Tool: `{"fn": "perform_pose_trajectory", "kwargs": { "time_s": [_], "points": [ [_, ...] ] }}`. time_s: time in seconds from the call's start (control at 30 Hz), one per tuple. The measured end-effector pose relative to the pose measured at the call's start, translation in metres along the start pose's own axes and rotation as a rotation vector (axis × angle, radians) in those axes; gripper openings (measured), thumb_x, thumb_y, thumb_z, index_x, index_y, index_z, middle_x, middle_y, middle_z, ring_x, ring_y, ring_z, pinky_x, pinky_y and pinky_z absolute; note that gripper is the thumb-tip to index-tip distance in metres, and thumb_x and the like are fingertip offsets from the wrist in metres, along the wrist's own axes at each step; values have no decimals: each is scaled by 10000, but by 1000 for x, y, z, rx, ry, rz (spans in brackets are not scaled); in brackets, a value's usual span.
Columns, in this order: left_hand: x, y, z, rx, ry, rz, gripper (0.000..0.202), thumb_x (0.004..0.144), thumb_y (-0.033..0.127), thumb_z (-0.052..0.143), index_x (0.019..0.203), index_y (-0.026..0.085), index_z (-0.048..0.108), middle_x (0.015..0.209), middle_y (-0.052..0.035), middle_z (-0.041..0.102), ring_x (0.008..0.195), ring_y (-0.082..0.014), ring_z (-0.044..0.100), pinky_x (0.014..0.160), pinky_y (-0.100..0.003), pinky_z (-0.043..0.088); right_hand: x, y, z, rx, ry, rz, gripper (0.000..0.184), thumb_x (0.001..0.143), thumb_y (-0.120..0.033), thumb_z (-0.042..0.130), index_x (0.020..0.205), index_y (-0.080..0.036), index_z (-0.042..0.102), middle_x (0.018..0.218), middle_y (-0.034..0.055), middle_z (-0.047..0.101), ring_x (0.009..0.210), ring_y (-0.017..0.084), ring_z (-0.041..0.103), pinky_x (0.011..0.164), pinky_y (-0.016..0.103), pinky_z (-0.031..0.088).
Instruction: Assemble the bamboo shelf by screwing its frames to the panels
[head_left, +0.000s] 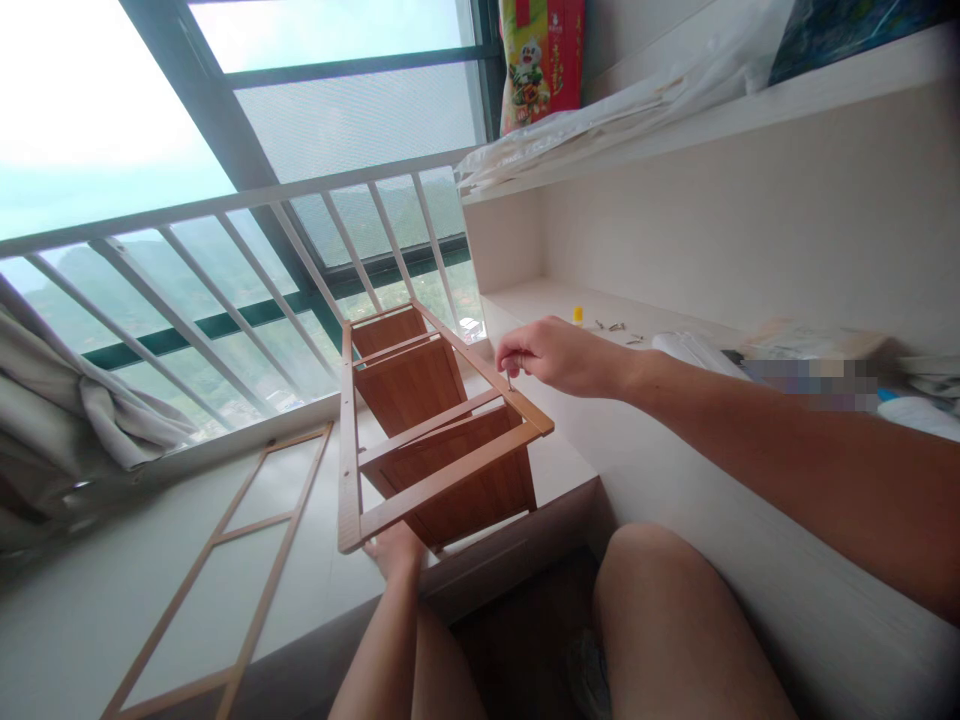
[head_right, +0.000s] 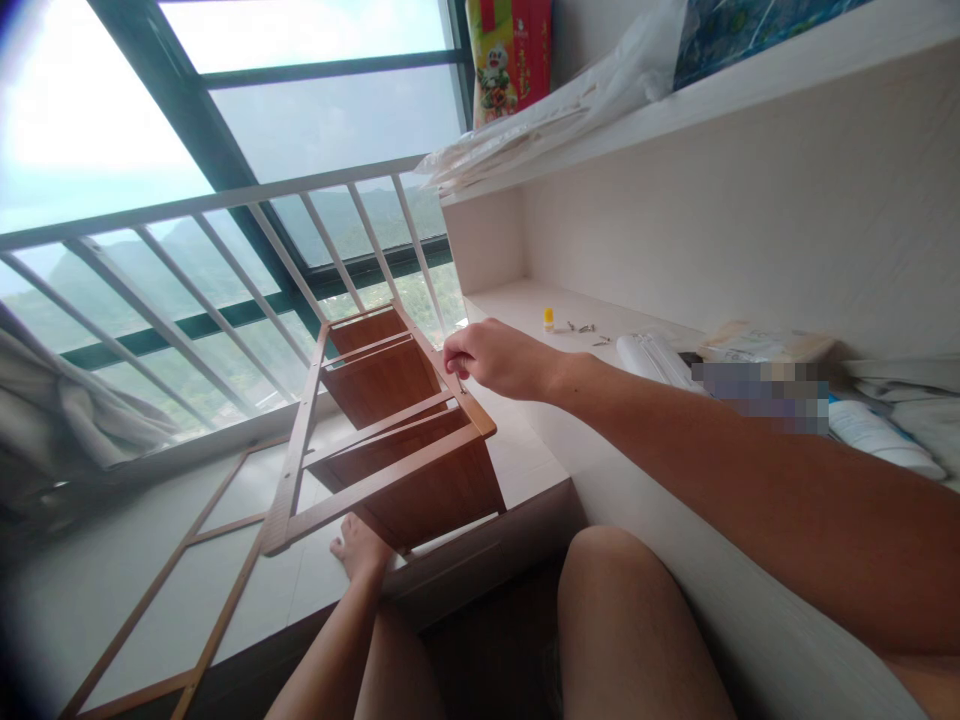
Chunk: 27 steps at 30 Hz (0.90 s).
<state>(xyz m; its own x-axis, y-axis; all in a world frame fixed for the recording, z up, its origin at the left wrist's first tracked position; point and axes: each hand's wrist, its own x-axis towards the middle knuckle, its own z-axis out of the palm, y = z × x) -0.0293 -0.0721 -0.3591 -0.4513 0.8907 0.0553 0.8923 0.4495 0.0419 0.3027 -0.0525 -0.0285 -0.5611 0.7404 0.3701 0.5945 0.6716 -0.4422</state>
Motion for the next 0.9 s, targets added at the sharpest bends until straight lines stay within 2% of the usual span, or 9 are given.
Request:
{"fn": "perform_pose_trajectory", "kwargs": {
  "time_s": [0.1, 0.4, 0.53, 0.7, 0.9],
  "points": [
    [0, 0, 1, -3, 3, 1, 503, 882, 226, 479, 1378, 166, 544, 1444, -187, 515, 1326, -339, 468, 1101, -551, 323, 0, 0, 0, 8, 7, 3, 216, 850, -121, 493, 820, -167, 702, 831, 43, 719, 766, 156, 634, 700, 265, 453],
    [1, -2, 3, -23, 9, 16, 460, 922, 220, 393, 1335, 162, 586, 1419, -185, 544, 1319, -338, 479, 1097, -566, 324, 0, 1, -2, -13, 2, 13, 246, 830, -93, 464, 825, -162, 700, 814, 30, 716, 768, 144, 637, 718, 255, 451],
    [2, -2, 5, -24, 13, 13, 474, 930, 203, 366, 1353, 141, 570, 1436, -191, 531, 1320, -338, 479, 1099, -574, 320, 0, 1, -3, -19, -6, 17, 227, 854, -134, 488, 840, -162, 712, 827, 35, 720, 768, 144, 635, 703, 252, 441],
    [1, -2, 4, -33, 21, 14, 477, 934, 189, 359, 1365, 146, 559, 1444, -188, 527, 1337, -334, 464, 1099, -576, 322, -1, -3, -3, -114, 0, 24, 240, 921, -265, 520, 826, -159, 713, 764, 42, 699, 674, 140, 581, 627, 265, 384],
    [0, -1, 1, -33, 12, 17, 476, 953, 194, 311, 1347, 135, 570, 1434, -188, 535, 1339, -334, 461, 1099, -588, 313, -2, -5, 3, -56, -25, 92, 241, 908, -183, 480, 969, -152, 711, 680, 19, 679, 529, 109, 527, 554, 255, 356]
  ]
}}
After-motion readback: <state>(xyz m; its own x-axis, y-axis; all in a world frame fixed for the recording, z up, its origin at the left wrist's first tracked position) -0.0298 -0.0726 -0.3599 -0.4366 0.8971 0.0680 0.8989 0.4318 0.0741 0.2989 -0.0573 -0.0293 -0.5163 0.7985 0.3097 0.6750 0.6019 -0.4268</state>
